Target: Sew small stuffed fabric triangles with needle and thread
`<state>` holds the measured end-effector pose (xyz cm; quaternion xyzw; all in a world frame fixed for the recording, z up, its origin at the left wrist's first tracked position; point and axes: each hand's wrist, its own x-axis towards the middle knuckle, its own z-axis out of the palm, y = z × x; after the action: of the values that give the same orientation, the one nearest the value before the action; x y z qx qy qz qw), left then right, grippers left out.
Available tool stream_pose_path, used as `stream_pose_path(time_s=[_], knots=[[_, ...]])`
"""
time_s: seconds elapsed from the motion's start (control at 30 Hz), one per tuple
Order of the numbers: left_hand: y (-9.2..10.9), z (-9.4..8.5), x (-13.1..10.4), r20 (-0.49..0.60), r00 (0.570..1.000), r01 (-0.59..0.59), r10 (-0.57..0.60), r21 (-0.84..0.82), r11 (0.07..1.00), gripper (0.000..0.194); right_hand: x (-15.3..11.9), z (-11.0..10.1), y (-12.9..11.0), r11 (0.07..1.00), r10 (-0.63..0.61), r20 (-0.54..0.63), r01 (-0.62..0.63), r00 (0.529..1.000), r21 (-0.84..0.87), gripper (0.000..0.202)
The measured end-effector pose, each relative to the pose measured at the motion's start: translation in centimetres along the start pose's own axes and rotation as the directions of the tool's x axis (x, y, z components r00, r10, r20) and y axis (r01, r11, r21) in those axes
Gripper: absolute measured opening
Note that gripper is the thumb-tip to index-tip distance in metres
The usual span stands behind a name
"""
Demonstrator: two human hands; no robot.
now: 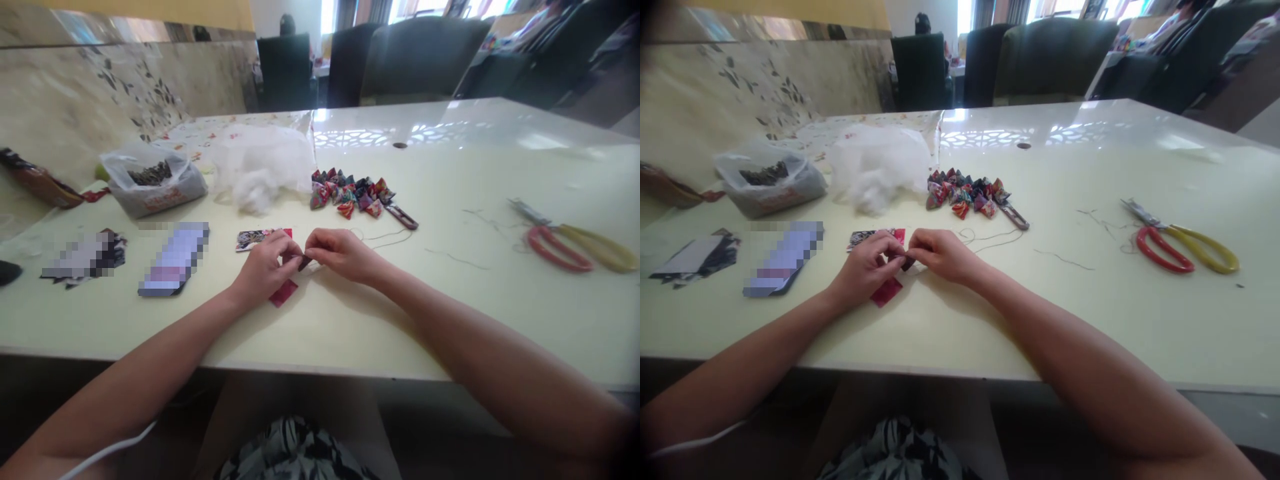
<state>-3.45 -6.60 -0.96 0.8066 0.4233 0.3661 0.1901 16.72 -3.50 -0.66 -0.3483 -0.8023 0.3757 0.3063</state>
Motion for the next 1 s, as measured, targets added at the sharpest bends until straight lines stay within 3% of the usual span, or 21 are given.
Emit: stream_pose_path(time_s=[0.2,0.37,0.57,0.77,1.0], knots=[[-0.26,-0.34,0.01,-0.109,0.984,0.127,-0.142,-0.132,0.983,0.009,-0.02,-0.56,0.45,0.996,-0.019,-0.139,0.031,0.990,0.079,0.009],[-0.45,-0.20,-0.01,-0.117,0.968,0.191,-0.222,-0.229,0.954,0.009,-0.20,-0.07,0.21,0.989,-0.084,-0.138,0.099,0.987,0.108,0.010],[0.13,-0.22,0.00,-0.050,0.954,0.269,-0.296,-0.301,0.915,0.014,-0.29,0.03,0.01,0.994,-0.099,-0.109,0.103,0.989,0.029,0.014],[0.13,0.02,-0.22,0.025,0.947,0.308,-0.321,-0.362,0.880,0.016,-0.34,0.01,-0.13,0.992,-0.109,-0.031,0.107,0.994,-0.059,0.017],[0.01,0.47,-0.56,0.075,0.972,0.236,-0.223,-0.297,0.925,0.015,-0.45,0.16,-0.43,0.972,-0.132,0.031,0.136,0.991,-0.193,0.011]])
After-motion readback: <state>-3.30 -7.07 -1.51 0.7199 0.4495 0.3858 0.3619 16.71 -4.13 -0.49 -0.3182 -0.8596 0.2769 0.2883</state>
